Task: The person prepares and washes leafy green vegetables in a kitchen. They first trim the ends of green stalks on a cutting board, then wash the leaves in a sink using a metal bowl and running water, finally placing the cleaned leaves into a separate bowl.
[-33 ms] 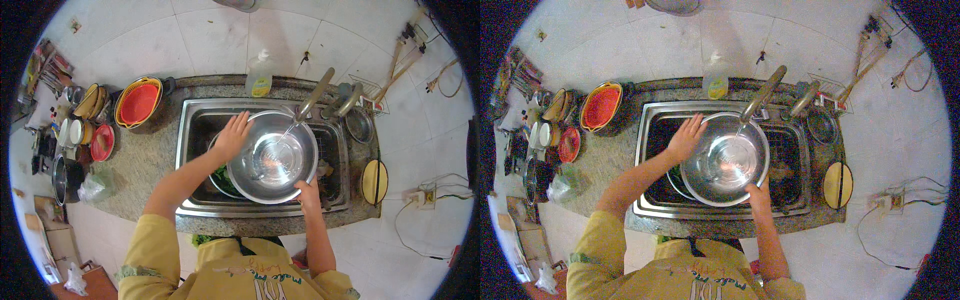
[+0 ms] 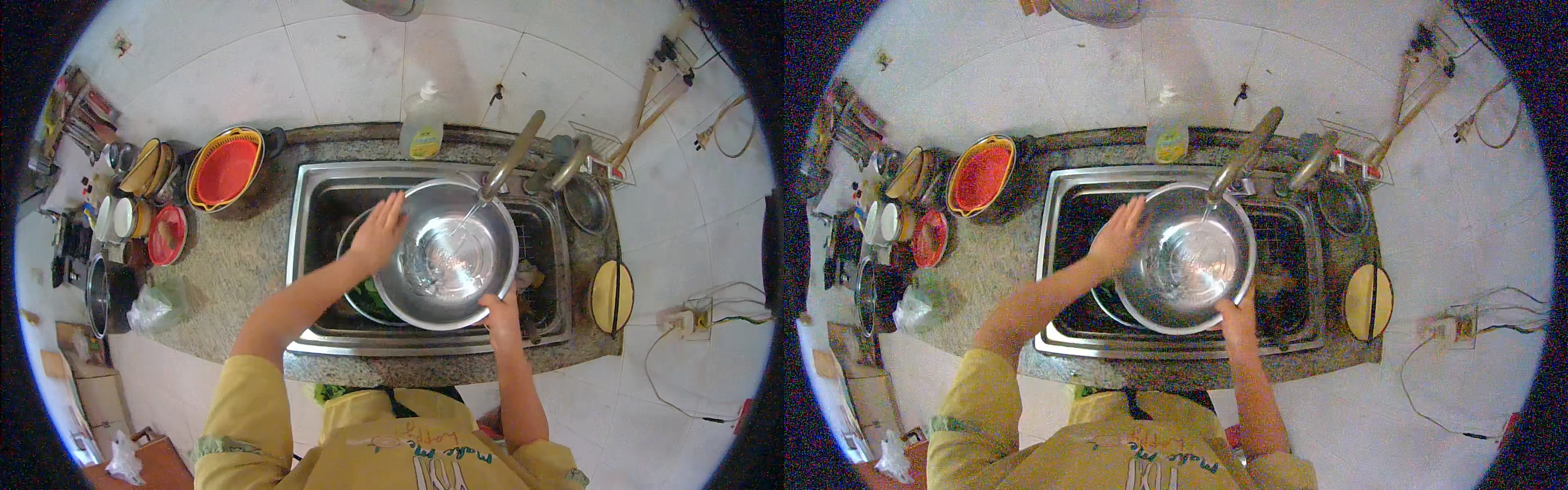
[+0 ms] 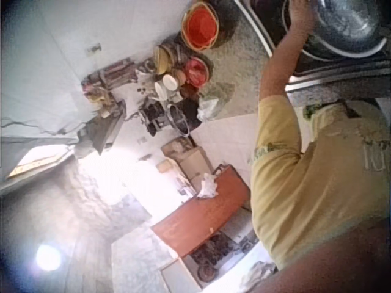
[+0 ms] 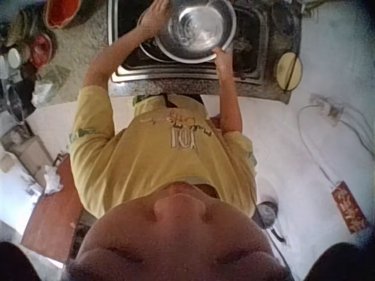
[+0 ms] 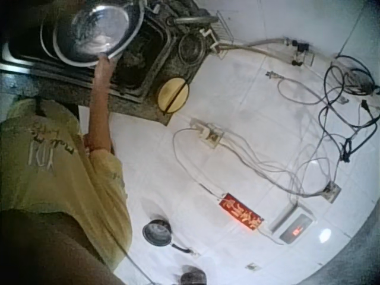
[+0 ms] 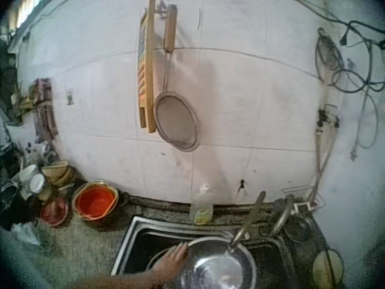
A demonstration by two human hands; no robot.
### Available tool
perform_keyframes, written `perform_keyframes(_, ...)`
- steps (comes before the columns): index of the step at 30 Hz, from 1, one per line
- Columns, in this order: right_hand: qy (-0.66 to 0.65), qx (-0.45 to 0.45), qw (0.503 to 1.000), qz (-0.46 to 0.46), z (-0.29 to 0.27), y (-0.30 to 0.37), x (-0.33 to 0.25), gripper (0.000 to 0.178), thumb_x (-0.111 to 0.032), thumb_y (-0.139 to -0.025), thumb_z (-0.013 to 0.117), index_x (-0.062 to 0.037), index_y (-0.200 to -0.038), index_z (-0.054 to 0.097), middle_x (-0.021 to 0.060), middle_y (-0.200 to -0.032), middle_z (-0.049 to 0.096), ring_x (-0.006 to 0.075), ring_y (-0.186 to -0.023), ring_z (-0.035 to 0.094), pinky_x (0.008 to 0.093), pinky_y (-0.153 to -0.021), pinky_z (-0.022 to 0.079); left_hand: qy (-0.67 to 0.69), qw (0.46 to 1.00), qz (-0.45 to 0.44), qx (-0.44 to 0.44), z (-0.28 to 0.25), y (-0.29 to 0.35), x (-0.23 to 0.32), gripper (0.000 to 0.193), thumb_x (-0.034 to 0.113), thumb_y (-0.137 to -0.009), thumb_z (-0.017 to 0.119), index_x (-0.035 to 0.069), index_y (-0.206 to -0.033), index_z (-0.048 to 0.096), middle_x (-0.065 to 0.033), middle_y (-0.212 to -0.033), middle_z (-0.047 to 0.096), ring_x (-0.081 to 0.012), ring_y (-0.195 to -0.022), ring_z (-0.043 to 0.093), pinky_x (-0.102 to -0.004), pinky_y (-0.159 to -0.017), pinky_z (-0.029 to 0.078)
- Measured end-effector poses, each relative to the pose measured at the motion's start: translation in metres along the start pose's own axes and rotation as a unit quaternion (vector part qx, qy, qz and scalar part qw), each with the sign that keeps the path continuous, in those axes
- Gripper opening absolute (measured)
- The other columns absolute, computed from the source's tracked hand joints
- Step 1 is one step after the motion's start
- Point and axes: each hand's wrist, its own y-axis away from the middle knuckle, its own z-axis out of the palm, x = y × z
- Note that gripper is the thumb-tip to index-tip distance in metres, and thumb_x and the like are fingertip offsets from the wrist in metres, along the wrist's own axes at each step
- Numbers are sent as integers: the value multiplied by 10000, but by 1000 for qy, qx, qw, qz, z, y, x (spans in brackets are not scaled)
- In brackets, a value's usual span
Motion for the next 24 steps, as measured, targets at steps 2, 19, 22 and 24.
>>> perform_keyframes(2,27,37,998,-38,3,-10,13,689,-23,-634,457,-82,-1270,199,145,-1036,451,238,-798,550,310,-467,526,157,987,28,-35,-1,26,30,382,228,-783,485,4,-1092,468,-167,-1205,405,-323,-1071,428,-365,-906,348)
perform_keyframes(19,-5,-16,997,-70,22,-1,35,541,-308,-853,451,-93,-1279,197,112,-1140,418,183,-892,521,285,-510,510,903,299,-295,-91,-27,-94,71,220,248,-810,510,42,-883,484,-88,-794,533,-173,-714,508,-316,-621,431)
perform_keyframes(22,-10,12,998,-55,19,1,13,533,-307,-857,446,-76,-1277,213,112,-1153,410,181,-911,509,287,-562,502,799,523,32,-296,-36,-48,89,260,267,-841,469,20,-765,497,-43,-614,486,-120,-511,468,-244,-473,396)
perform_keyframes(24,14,64,992,-111,6,-6,21,457,-243,-859,441,8,-1219,316,147,-1153,445,225,-1012,445,309,-868,340,737,540,46,-405,-14,-30,68,335,296,-849,461,-12,-745,544,-50,-579,501,-121,-461,475,-273,-397,412)
